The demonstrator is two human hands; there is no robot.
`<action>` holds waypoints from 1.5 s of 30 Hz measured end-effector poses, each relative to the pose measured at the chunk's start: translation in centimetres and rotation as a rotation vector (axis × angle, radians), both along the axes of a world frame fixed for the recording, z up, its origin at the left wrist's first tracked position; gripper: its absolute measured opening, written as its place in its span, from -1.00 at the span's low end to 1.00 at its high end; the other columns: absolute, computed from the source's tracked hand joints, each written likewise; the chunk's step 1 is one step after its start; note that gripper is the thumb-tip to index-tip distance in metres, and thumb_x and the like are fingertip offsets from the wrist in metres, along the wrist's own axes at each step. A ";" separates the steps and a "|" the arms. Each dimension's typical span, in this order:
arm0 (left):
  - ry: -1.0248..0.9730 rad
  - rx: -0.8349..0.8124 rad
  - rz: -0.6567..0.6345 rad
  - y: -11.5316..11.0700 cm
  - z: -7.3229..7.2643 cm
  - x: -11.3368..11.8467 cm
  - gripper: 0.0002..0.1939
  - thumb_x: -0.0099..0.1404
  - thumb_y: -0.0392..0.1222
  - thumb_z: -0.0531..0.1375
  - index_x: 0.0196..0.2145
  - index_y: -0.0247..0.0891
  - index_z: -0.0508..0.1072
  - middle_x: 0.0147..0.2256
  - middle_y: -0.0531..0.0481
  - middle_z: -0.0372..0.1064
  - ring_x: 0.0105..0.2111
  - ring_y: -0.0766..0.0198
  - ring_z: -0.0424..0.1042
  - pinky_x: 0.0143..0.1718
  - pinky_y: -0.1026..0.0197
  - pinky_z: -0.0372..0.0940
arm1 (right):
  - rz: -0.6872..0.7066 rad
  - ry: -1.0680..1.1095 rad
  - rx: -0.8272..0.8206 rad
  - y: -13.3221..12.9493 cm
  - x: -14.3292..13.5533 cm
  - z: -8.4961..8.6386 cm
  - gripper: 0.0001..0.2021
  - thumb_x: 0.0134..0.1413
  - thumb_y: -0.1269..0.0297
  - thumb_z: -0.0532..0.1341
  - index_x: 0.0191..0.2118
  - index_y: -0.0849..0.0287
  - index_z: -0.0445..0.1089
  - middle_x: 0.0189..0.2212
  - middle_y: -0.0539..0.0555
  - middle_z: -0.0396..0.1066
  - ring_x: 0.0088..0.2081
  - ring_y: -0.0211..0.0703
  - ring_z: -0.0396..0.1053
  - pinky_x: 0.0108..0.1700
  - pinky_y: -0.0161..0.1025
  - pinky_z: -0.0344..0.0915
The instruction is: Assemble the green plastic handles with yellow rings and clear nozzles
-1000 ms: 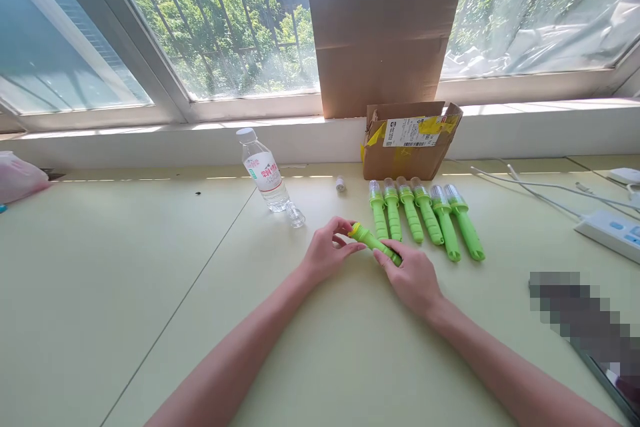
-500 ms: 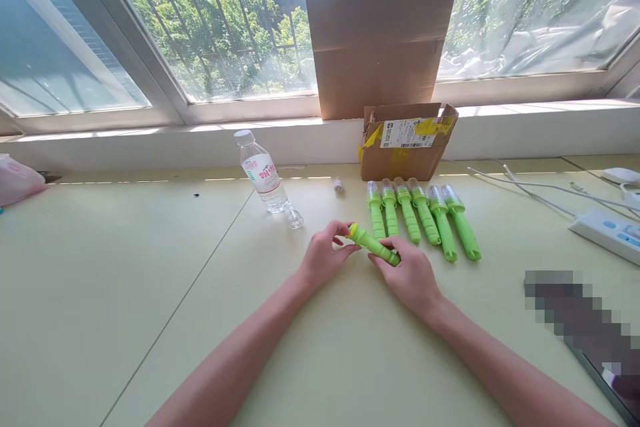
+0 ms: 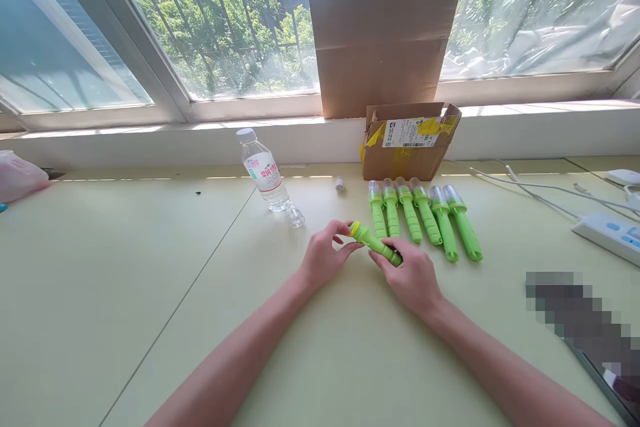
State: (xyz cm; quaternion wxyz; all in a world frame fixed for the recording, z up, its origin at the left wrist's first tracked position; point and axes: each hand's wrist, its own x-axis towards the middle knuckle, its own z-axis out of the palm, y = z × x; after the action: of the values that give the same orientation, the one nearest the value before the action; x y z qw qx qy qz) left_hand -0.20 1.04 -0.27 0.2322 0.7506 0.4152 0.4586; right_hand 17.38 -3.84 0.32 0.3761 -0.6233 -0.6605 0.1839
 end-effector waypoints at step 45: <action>-0.050 -0.061 -0.029 -0.2 0.6 0.3 -0.80 0.13 -0.14 0.25 -0.35 -0.21 0.29 -0.23 -0.03 0.45 -0.21 0.22 0.47 -0.34 0.17 0.44 | 0.106 0.136 -0.175 0.5 0.5 0.2 -0.69 0.02 -0.05 0.11 -0.35 0.10 0.35 -0.55 -0.07 0.39 -0.56 -0.29 0.22 -0.49 -0.33 0.07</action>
State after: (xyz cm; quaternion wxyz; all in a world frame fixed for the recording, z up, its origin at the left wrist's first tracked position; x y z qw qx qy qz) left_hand 0.06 0.88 0.33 0.2719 0.7376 0.4120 0.4607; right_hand 17.91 -3.31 0.49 0.3537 -0.6043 -0.6468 0.3022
